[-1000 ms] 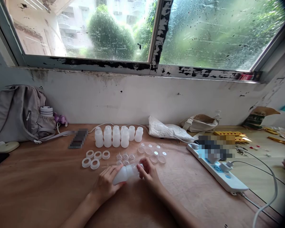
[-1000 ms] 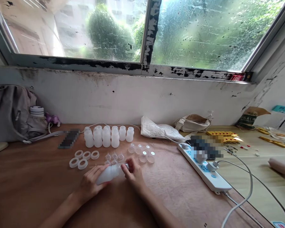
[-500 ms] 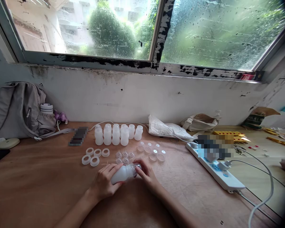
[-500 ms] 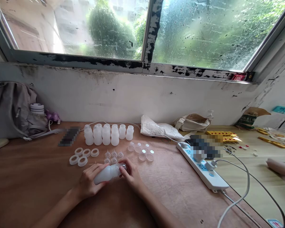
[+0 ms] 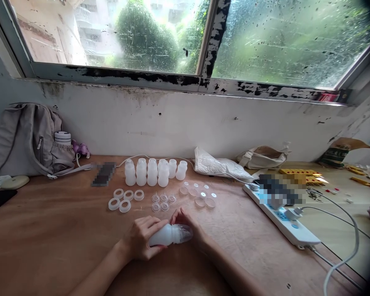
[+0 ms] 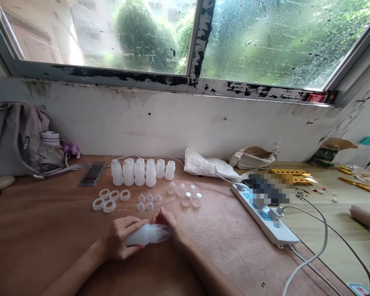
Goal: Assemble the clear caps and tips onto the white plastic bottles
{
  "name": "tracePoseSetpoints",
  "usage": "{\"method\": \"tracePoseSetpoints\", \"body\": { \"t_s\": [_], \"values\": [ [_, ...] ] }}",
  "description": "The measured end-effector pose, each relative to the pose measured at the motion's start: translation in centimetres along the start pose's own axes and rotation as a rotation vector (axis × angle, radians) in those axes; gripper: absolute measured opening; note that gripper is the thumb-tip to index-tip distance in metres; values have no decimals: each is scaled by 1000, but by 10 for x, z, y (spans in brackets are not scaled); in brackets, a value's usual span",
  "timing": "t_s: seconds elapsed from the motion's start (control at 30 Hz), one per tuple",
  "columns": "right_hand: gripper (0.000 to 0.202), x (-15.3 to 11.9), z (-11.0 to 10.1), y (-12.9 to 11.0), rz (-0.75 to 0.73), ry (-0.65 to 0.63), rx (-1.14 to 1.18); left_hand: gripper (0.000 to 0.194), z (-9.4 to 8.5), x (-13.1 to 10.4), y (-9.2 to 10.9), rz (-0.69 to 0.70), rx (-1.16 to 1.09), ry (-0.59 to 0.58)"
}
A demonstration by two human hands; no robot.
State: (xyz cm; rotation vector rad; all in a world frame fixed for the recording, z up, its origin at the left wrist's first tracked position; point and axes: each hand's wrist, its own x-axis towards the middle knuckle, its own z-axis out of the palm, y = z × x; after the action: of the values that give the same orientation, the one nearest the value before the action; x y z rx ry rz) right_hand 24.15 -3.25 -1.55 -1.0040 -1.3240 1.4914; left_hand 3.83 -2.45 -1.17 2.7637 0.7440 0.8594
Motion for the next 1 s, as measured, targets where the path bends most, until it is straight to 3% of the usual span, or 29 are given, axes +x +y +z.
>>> {"method": "tracePoseSetpoints", "body": {
  "t_s": [0.2,0.43,1.0],
  "values": [
    [47,-3,5,-10,167,-123,294,56,-4,0,1,25,45,-37],
    [51,-1,5,-6,278,-86,356,56,-6,1,3,41,70,-54],
    [39,-6,18,4,131,18,148,55,-6,4,9,-59,-45,-122]
  ]
}}
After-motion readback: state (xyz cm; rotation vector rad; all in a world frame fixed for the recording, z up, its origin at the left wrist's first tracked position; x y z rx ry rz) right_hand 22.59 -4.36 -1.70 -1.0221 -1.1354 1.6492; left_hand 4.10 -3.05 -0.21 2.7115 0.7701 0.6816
